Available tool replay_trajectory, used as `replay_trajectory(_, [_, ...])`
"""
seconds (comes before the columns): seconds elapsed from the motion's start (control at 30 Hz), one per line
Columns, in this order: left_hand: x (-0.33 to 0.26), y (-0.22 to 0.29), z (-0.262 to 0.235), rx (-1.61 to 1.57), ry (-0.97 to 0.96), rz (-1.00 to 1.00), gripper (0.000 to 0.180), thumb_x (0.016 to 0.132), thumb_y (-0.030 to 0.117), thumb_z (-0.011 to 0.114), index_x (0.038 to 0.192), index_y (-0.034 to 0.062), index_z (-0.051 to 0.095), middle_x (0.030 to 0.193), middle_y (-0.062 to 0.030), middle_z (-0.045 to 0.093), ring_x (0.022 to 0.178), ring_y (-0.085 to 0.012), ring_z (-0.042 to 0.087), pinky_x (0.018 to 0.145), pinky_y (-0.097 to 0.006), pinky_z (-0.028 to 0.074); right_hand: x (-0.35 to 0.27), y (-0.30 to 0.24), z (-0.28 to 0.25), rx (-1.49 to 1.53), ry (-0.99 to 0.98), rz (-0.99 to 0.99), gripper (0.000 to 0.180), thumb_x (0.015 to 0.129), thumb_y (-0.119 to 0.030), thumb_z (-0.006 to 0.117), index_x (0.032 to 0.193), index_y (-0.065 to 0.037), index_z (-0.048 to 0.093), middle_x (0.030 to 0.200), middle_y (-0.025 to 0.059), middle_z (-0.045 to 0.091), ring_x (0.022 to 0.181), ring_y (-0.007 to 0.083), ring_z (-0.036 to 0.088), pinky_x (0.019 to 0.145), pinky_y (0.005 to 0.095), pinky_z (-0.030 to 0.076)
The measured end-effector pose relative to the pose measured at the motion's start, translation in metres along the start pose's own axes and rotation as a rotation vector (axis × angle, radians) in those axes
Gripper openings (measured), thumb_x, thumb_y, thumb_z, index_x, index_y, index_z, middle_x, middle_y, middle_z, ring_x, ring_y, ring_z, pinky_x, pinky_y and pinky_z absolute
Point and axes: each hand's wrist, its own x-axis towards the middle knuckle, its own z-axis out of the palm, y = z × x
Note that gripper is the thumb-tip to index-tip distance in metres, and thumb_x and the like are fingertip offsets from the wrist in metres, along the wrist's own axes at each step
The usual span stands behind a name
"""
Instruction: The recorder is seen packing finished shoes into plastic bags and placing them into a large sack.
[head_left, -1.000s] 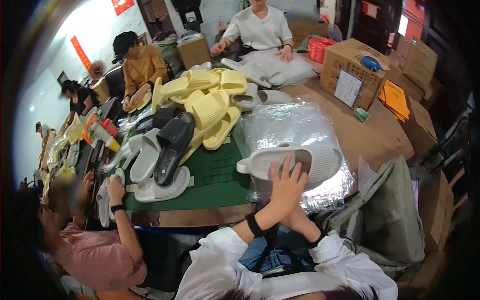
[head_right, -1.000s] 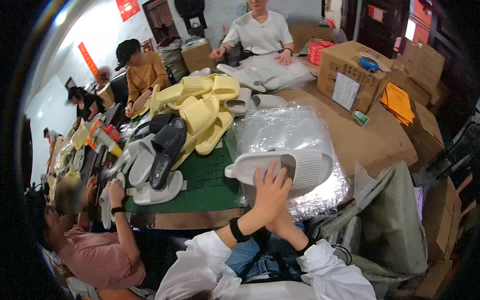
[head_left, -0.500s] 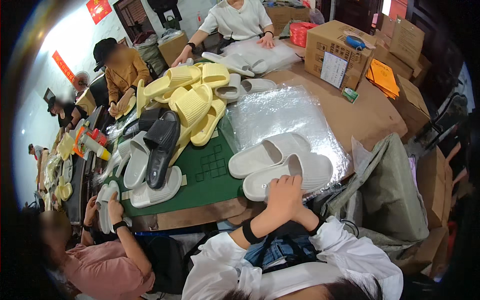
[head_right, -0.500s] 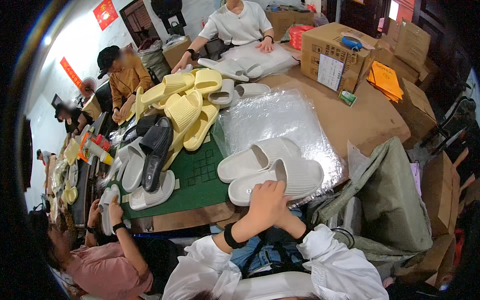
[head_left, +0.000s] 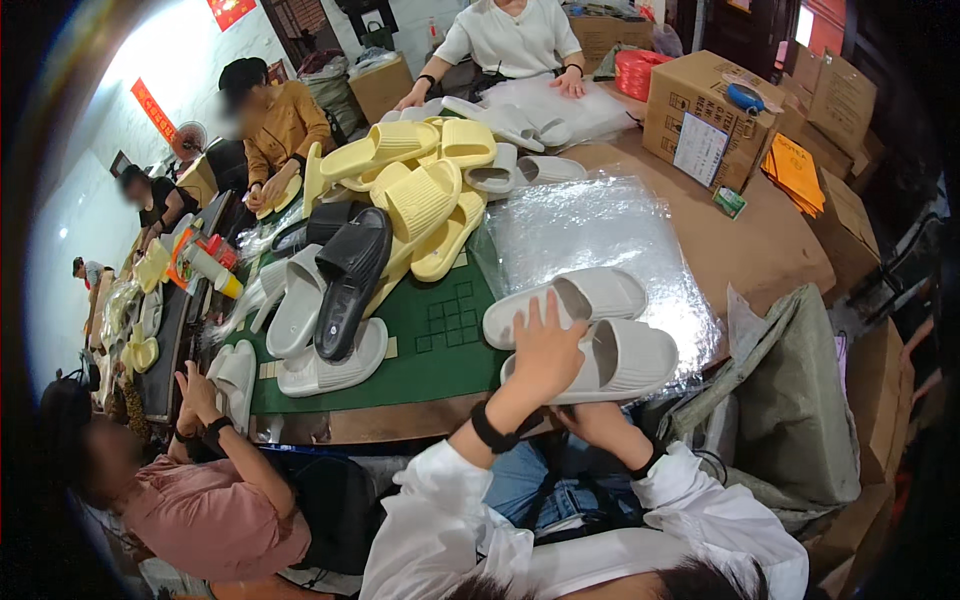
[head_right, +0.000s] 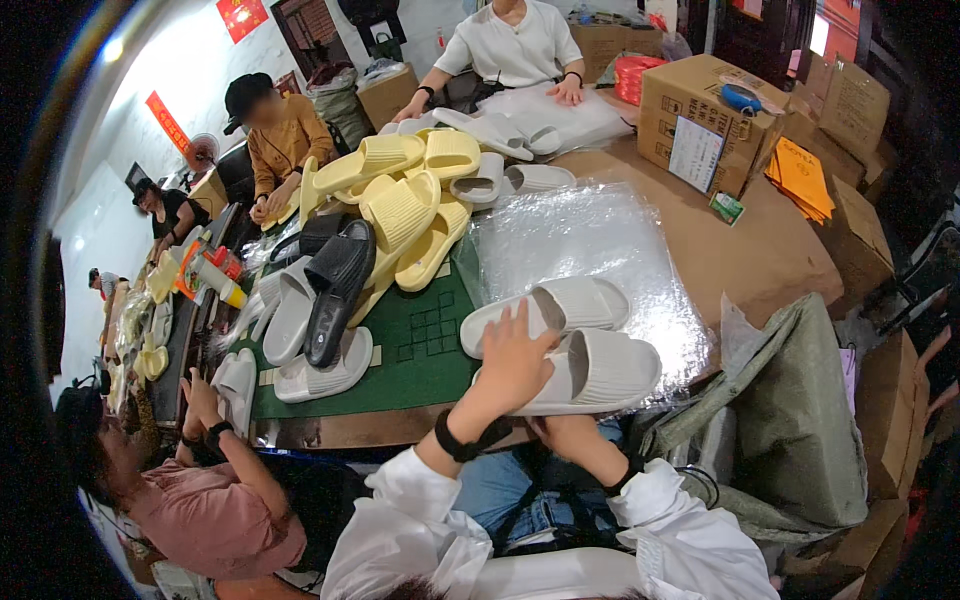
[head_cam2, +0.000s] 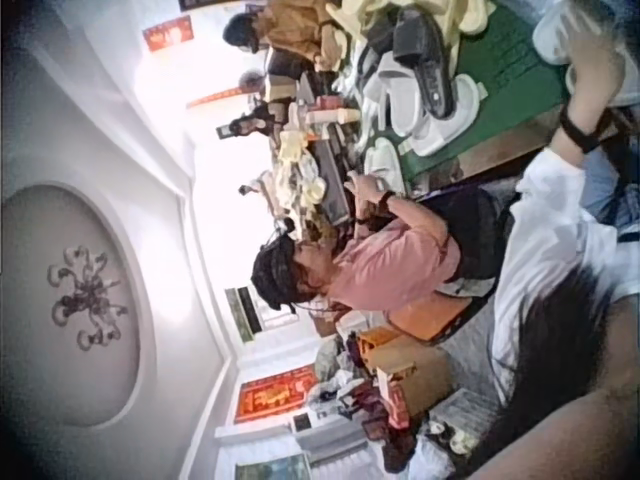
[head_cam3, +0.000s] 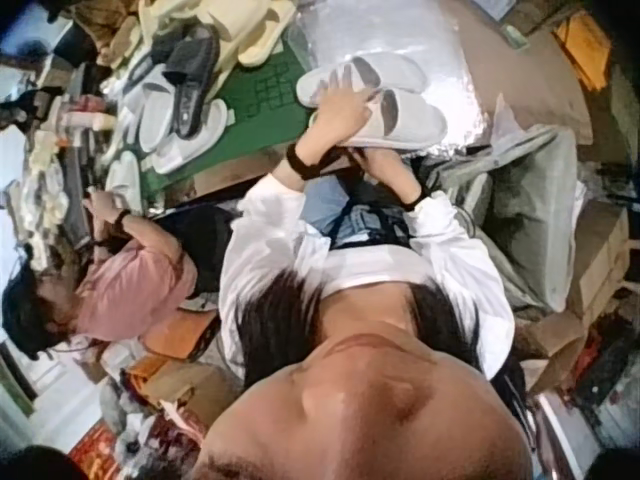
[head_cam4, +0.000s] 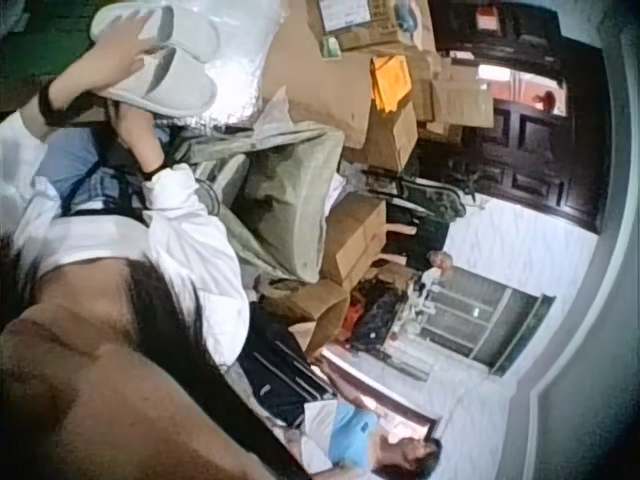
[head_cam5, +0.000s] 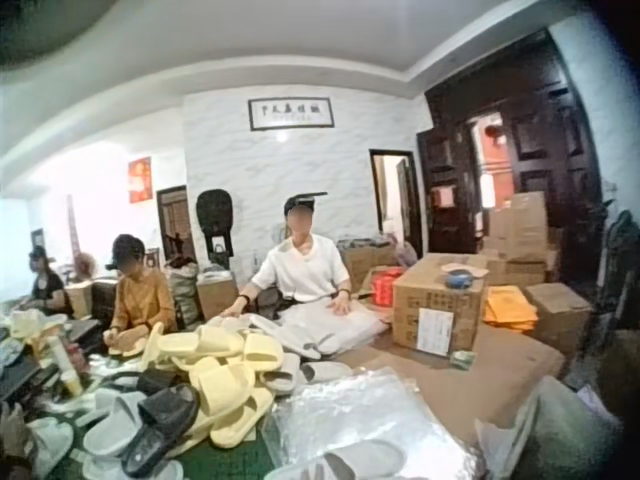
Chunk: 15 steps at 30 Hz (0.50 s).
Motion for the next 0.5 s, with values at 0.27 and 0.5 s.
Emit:
replay_trajectory(0.27, [0.032,-0.018,0.040,-0.495,-0.588,0.157,0.045,0.080,0.010,0.044,0.123,0.0160,0.056,0.115,-0.0200,0.046,0.115,-0.0371,0.043,0.104,-0.056,0.021,0.004,-0.007,-0.001,-0.029,-0.124,0.172,0.035,0.085,-0.028,0.057,0.108,-0.002,0.058,0.100,0.0246,0.059,0.089,0.0415,0.057,0.079,0.0467,0.046])
replay_trajectory(0.5, [0.029,0.018,0.012,-0.690,-0.417,0.101,0.044,0.079,0.010,0.052,0.122,0.0094,0.055,0.099,-0.0171,0.047,0.099,-0.0353,0.047,0.089,-0.039,0.038,-0.001,-0.002,0.005,-0.179,0.071,-0.001,0.031,0.082,-0.026,0.059,0.108,-0.008,0.060,0.104,0.0199,0.059,0.096,0.0406,0.056,0.085,0.0493,0.042])
